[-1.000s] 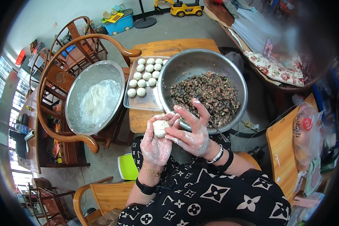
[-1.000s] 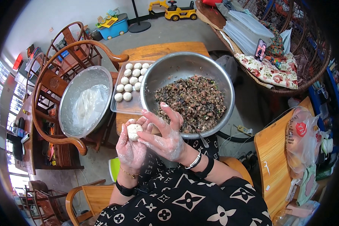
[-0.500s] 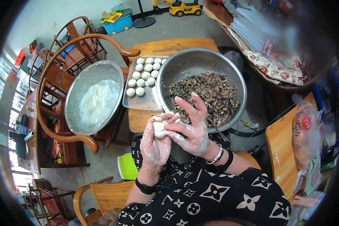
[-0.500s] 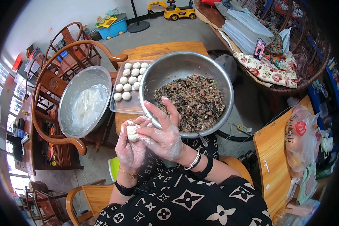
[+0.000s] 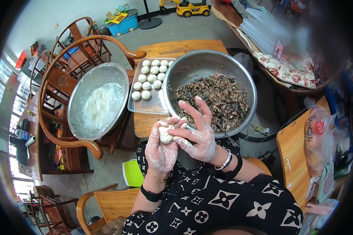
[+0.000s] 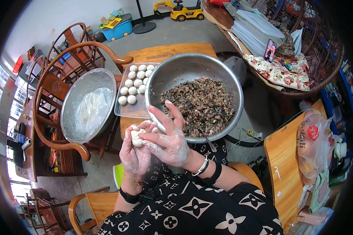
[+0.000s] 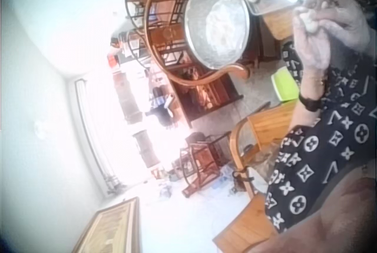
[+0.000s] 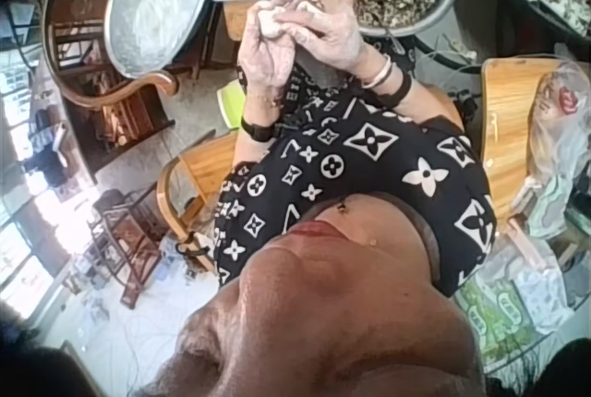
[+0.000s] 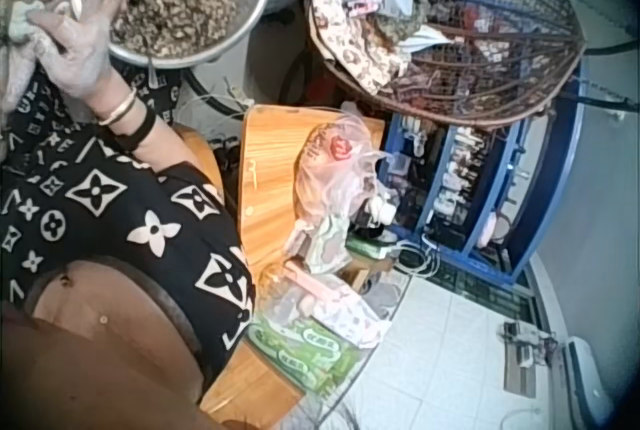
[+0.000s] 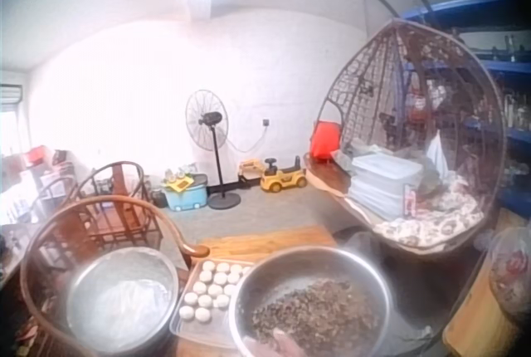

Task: The person forms dumplings by hand, flattening dough balls, scooping meat filling into them, and sealing the edges. Completed dumplings are placed on a tray. The person occasionally wipes hands on a cloth and adjusts the filling bowl.

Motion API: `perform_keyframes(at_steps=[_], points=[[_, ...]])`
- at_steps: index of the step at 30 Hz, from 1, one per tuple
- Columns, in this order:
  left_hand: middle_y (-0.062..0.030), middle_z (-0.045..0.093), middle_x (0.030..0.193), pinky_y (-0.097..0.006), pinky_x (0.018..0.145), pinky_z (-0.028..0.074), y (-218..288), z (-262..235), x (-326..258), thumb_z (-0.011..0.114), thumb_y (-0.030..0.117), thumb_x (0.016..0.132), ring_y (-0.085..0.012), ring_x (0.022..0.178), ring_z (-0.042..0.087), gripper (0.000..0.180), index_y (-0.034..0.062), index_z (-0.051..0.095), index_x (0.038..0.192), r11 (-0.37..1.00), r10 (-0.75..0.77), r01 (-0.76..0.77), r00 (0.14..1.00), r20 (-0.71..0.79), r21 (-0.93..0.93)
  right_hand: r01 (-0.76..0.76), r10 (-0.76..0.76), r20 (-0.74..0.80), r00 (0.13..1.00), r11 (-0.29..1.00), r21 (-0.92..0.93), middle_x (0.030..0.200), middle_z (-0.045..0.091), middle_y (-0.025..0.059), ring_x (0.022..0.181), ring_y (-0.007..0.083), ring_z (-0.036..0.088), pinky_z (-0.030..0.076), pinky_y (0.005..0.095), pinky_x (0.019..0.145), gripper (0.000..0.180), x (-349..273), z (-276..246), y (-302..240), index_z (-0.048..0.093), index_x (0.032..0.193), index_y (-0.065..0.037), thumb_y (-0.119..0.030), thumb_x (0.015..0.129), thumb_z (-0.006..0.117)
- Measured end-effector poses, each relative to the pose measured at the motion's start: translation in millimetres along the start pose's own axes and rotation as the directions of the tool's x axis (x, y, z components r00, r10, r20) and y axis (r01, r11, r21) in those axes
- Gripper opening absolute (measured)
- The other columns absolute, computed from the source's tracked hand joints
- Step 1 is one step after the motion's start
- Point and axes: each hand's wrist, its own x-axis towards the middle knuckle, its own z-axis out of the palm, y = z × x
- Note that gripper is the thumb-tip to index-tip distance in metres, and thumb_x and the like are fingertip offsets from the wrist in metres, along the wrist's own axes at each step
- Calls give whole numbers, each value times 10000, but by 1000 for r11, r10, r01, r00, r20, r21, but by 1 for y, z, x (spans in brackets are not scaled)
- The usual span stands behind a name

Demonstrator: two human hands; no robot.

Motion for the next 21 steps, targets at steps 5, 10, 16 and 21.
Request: perform_keyframes(at_steps=[5,10,16,21], points=[[-238,507,1386,-513,1170,344,-1,-3,1,382,330,1081,-400,1342,464,407,27,469,1340,1000,23,-23,1000,-21,13,-107,106,25,994,994,32,1545,390,201,1438,463,224,182,551,1163,421,5,-5,-5,710,1208,-130,-337,843,742],[-239,496,1406,-513,1177,338,-2,10,2,348,371,1085,-410,1376,432,502,27,388,1448,999,-3,5,999,-52,45,-32,34,24,999,997,-76,1553,386,186,1430,464,244,196,542,1155,483,-1,7,-4,691,1246,-146,-349,814,768],[-239,504,1391,-500,1175,350,-4,-3,2,314,402,1090,-416,1377,429,463,38,447,1342,999,-27,28,999,30,-28,55,-63,-47,997,988,-146,1509,469,154,1421,440,279,210,516,1136,392,-2,8,-2,733,1164,-210,-351,799,767],[-223,525,1355,-495,1167,367,-6,-8,2,288,424,1090,-414,1358,451,466,38,469,1278,992,-33,39,998,47,-124,61,-67,-34,997,985,-159,1512,466,150,1429,427,264,200,507,1140,390,-1,7,-2,735,1166,-226,-355,800,764]])
